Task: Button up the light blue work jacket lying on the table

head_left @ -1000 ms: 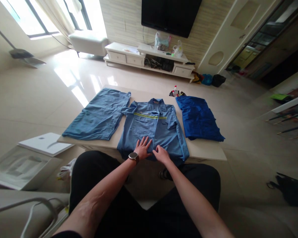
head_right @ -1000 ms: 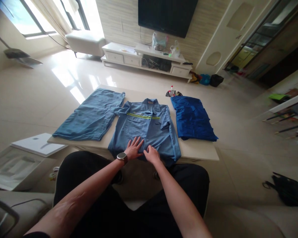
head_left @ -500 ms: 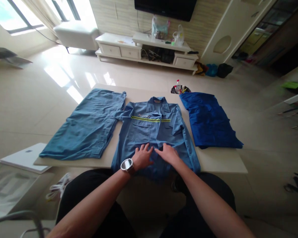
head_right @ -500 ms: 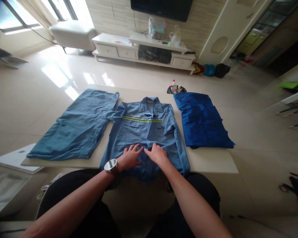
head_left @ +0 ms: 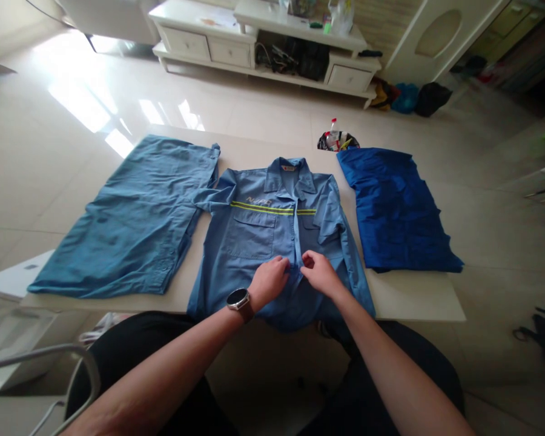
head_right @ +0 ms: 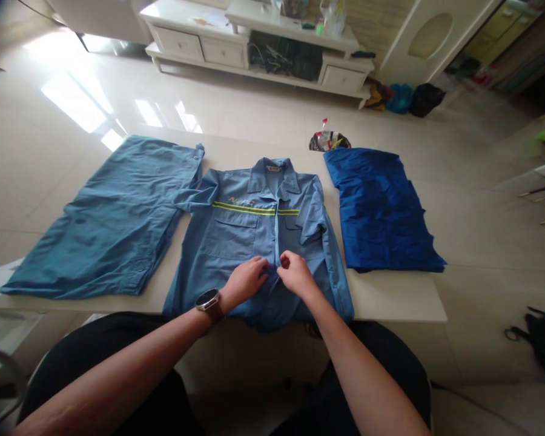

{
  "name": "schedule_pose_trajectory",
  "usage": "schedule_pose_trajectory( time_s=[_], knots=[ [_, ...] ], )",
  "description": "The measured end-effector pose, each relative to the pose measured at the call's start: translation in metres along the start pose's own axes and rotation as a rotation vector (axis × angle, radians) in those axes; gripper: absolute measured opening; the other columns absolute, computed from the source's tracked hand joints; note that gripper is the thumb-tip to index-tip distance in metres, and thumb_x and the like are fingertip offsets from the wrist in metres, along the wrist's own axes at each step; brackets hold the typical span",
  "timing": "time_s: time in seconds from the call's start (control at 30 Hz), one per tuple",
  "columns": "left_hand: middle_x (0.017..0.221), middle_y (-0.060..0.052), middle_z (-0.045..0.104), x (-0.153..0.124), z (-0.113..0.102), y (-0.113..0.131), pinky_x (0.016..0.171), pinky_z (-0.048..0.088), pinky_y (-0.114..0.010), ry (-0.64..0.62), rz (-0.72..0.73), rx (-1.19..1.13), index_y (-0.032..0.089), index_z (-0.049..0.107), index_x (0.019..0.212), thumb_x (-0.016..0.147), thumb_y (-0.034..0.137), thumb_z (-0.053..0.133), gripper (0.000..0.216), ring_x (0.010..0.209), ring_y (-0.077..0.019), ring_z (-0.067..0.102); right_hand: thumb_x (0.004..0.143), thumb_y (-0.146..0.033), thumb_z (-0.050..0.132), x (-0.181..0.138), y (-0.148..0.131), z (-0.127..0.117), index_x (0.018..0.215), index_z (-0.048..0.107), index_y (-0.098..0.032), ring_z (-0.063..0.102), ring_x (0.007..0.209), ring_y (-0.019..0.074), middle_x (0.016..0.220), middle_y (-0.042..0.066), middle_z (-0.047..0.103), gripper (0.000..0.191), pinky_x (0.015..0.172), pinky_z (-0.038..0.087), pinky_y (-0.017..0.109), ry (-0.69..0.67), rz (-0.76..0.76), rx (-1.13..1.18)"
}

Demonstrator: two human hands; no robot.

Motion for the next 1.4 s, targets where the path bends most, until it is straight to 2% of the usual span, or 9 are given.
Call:
schedule_pose_trajectory(
  time_s=[0.07,0.13,0.33,0.53,0.7,0.87,1.1,1.3,1.4],
  knots=[
    [0.103,-0.007,0.067,0.002,0.002,0.001,0.079,0.048,-0.031,0.001,-0.01,0.009,0.021,0.066,0.102,0.094,0.019,0.06,0.01,0.089,-0.0215,0.066,0.066,-0.022,0.062,0.001,0.01,0.001,0.074,0.056,-0.023,0.057,0.063,0.0158,0.065,-0.005,0.058,0.01,0.062,0.05,0.027,0.007,0.073,0.193],
    [0.101,-0.007,0.067,0.005,0.002,0.003,0.078,0.048,-0.031,-0.003,-0.008,0.006,0.021,0.066,0.098,0.095,0.018,0.057,0.009,0.087,-0.021,0.065,0.068,-0.029,0.064,-0.001,0.016,0.003,0.073,0.054,-0.024,0.057,0.061,0.016,0.064,-0.005,0.056,0.012,0.059,0.052,0.028,-0.005,0.122,0.29],
    [0.1,-0.007,0.066,0.001,-0.005,0.011,0.073,0.045,-0.031,0.002,0.041,0.006,0.021,0.063,0.098,0.1,0.017,0.051,0.013,0.081,-0.0203,0.064,0.072,-0.04,0.067,-0.01,0.019,0.004,0.073,0.049,-0.025,0.057,0.062,0.0159,0.064,-0.006,0.053,0.024,0.06,0.057,0.029,-0.007,0.124,0.383],
    [0.097,-0.009,0.067,-0.004,-0.008,0.018,0.079,0.047,-0.034,-0.009,0.111,0.066,0.019,0.061,0.099,0.101,0.013,0.044,0.018,0.083,-0.0222,0.063,0.07,-0.045,0.076,-0.017,0.01,0.008,0.073,0.053,-0.024,0.058,0.065,0.0156,0.066,-0.005,0.055,0.032,0.061,0.056,0.027,-0.009,0.113,0.539],
    [0.093,-0.008,0.066,-0.002,-0.008,0.018,0.078,0.048,-0.034,-0.014,0.143,0.05,0.02,0.059,0.096,0.1,0.012,0.043,0.019,0.08,-0.0211,0.061,0.071,-0.041,0.072,-0.017,0.004,0.013,0.073,0.058,-0.023,0.062,0.065,0.0166,0.068,-0.003,0.061,0.023,0.065,0.057,0.029,-0.029,0.126,0.556],
    [0.093,-0.007,0.065,-0.002,-0.01,0.017,0.078,0.049,-0.033,0.009,0.143,-0.02,0.019,0.058,0.094,0.1,0.012,0.04,0.02,0.08,-0.0209,0.06,0.069,-0.028,0.065,-0.015,0.004,0.013,0.072,0.061,-0.022,0.064,0.066,0.0165,0.067,-0.003,0.063,0.008,0.069,0.055,0.03,-0.045,0.068,0.461],
    [0.092,-0.005,0.068,-0.002,-0.007,0.009,0.082,0.05,-0.032,0.126,0.102,-0.241,0.021,0.06,0.094,0.096,0.015,0.048,0.014,0.086,-0.0202,0.063,0.071,-0.02,0.064,-0.021,-0.004,0.008,0.078,0.064,-0.022,0.065,0.074,0.0162,0.08,-0.001,0.064,0.007,0.073,0.053,0.028,-0.007,-0.145,0.18],
    [0.08,-0.002,0.072,0.002,-0.009,0.013,0.073,0.048,-0.028,0.114,-0.039,-0.491,0.019,0.067,0.084,0.087,0.013,0.058,0.01,0.075,-0.0172,0.065,0.076,-0.013,0.062,-0.026,-0.012,0.006,0.077,0.066,-0.021,0.066,0.075,0.017,0.082,0.001,0.066,0.009,0.073,0.054,0.029,0.047,-0.199,0.072],
    [0.076,-0.003,0.072,0.003,-0.012,0.015,0.067,0.047,-0.027,0.098,-0.11,-0.64,0.017,0.071,0.082,0.084,0.024,0.065,0.01,0.071,-0.0169,0.065,0.076,-0.011,0.062,-0.027,-0.013,0.006,0.078,0.066,-0.021,0.067,0.076,0.0176,0.082,0.002,0.067,0.011,0.071,0.054,0.029,0.079,-0.241,0.06]
  ],
)
Point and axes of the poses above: each hand's wrist, its own x-axis towards the middle knuckle, its own z-axis out of the palm, y = z × x, the point moved 1 cm from there along x, towards the middle knuckle
